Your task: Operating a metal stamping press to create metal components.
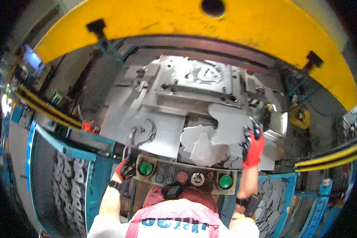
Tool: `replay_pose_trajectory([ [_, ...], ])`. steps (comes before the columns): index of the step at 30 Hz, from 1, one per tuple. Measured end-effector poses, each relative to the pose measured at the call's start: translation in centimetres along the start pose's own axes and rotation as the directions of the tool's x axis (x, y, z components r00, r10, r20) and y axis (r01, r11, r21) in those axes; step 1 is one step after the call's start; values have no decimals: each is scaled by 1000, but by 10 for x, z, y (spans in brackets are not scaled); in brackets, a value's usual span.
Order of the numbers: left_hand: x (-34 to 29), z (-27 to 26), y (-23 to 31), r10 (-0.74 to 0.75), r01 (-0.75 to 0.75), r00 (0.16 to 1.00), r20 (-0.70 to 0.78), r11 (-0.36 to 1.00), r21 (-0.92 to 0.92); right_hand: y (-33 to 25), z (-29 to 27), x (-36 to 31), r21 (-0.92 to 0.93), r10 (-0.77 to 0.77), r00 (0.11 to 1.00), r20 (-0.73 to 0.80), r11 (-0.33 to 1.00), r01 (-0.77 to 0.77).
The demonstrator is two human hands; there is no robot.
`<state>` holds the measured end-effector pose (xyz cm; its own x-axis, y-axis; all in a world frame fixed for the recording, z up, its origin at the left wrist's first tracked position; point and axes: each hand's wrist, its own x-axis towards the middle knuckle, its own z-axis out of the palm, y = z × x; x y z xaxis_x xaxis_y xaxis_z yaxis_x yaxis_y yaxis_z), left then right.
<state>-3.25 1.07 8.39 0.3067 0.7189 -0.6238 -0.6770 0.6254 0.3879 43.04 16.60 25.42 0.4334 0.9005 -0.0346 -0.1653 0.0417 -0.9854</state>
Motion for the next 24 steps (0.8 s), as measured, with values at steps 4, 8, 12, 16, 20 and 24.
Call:
replay_pose_trajectory([
  [4, -7, 59, 12, 299, -242, 953, -40, 838, 489, 11, 52, 91, 81, -168, 979, 117, 984, 159],
  [8, -13, 62, 12, 346, -257, 908, -235, 905, 339, 33, 118, 182, -389, -392, 920, 26, 843, 370],
  [12, -46, 48, -7, 339, -280, 896, -287, 933, 227, 30, 168, 180, -778, -396, 911, 113, 536, 329],
  [16, -60, 33, -32, 334, -288, 825, -455, 943, 170, 7, 173, 163, -879, -443, 772, 456, -91, 467],
  [20, -26, 33, -44, 490, -254, 523, -697, 871, 421, -33, 146, 99, -881, -448, 789, 420, 6, 472],
  [24, 9, 17, -56, 454, -107, 602, -656, 861, 498, -5, 14, 38, -834, -700, 655, 286, 155, 530],
])
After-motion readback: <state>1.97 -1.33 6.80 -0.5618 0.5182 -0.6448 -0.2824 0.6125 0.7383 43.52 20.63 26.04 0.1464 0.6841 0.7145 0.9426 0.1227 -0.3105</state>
